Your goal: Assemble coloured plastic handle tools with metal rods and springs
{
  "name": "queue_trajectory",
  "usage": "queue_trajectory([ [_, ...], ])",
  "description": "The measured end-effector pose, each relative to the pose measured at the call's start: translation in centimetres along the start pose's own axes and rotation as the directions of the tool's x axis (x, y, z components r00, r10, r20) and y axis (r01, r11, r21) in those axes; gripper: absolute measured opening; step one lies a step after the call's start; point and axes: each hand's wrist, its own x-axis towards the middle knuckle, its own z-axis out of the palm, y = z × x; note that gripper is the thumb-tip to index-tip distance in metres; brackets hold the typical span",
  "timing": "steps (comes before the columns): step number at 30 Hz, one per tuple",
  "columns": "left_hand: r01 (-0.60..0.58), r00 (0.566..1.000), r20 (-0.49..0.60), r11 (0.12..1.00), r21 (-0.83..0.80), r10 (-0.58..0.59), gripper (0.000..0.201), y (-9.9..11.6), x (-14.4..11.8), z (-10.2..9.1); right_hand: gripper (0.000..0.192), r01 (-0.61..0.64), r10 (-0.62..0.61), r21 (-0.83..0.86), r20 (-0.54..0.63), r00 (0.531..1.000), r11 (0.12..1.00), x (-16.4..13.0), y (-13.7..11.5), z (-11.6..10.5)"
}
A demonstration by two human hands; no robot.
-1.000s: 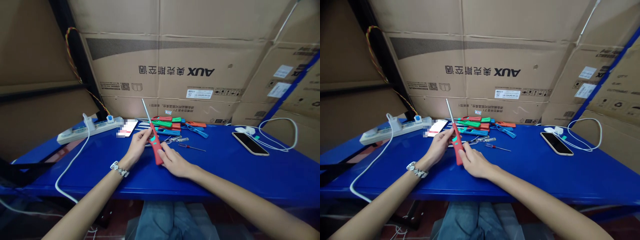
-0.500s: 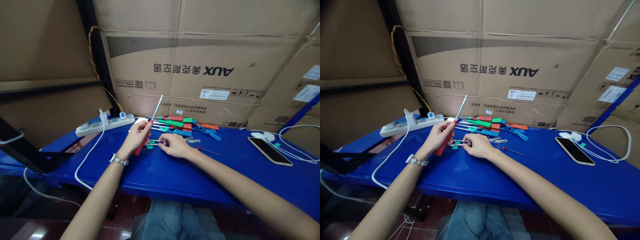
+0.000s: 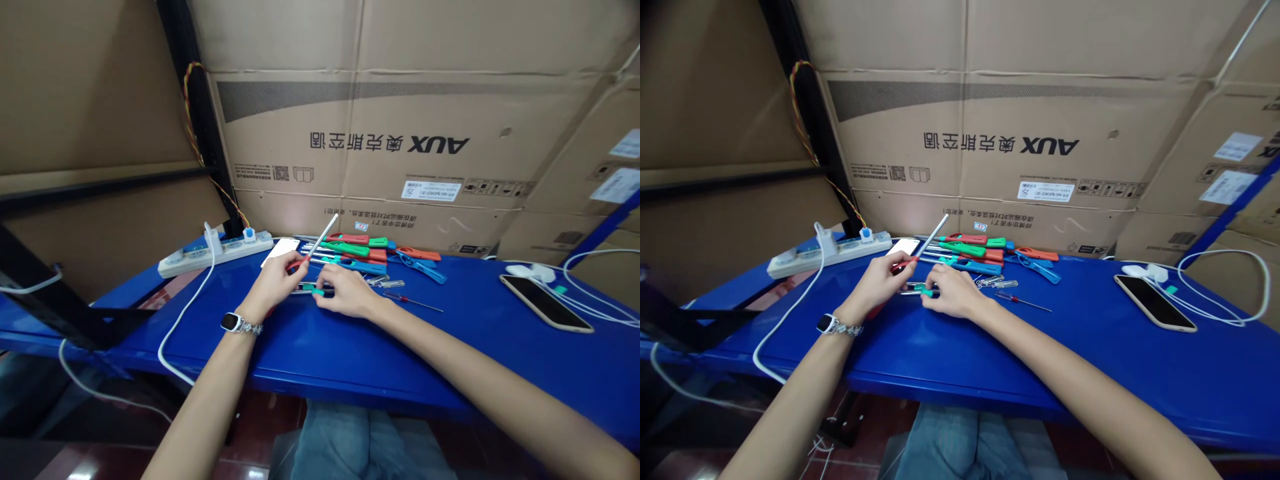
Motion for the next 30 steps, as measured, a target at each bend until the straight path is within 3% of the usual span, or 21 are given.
queue_trajectory([
  [2,-0.062,0.997,0.053,0.997,0.047,0.06,0.029,0.1,-0.1,0.2,0.016,-0.161,0.185,0.274,-0.066,0.98,0.948,-1.2,1.0,-0.9],
  [5,-0.183,0.974,0.159,0.976,0.117,0.163,0.028,0.6,-0.3,0.8,0.034,-0.273,0.409,0.691,-0.035,0.912,0.669,-3.4,2.7,-2.8],
  [9,-0.327,0.919,0.287,0.929,0.176,0.269,0.025,1.4,-0.6,1.8,0.047,-0.208,0.592,0.928,-0.018,0.806,0.31,-6.0,4.3,-4.9],
  [12,-0.376,0.893,0.339,0.904,0.203,0.295,0.026,1.7,-0.9,2.3,0.048,-0.078,0.674,0.984,-0.051,0.737,0.16,-6.9,4.9,-5.4],
  [14,-0.387,0.885,0.361,0.897,0.216,0.295,0.026,1.8,-1.0,2.4,0.047,-0.034,0.692,0.987,-0.084,0.717,0.155,-7.0,5.1,-5.3],
  [17,-0.393,0.878,0.381,0.891,0.226,0.291,0.026,1.8,-1.1,2.5,0.044,-0.048,0.683,0.976,-0.112,0.722,0.211,-6.8,5.2,-5.0],
  [22,-0.381,0.882,0.383,0.893,0.238,0.274,0.027,1.7,-1.1,2.5,0.047,-0.053,0.641,0.901,-0.263,0.721,0.43,-6.8,5.4,-5.0],
  [25,-0.385,0.879,0.392,0.888,0.251,0.27,0.027,1.8,-1.1,2.6,0.046,-0.039,0.593,0.856,-0.322,0.738,0.515,-6.9,5.3,-5.0],
  [28,-0.394,0.877,0.395,0.881,0.262,0.274,0.028,1.9,-1.2,2.6,0.047,-0.036,0.549,0.842,-0.319,0.773,0.539,-6.8,5.0,-4.9],
  [30,-0.395,0.88,0.387,0.878,0.272,0.276,0.028,1.9,-1.4,2.6,0.049,-0.036,0.553,0.861,-0.294,0.78,0.508,-6.8,4.9,-4.7],
])
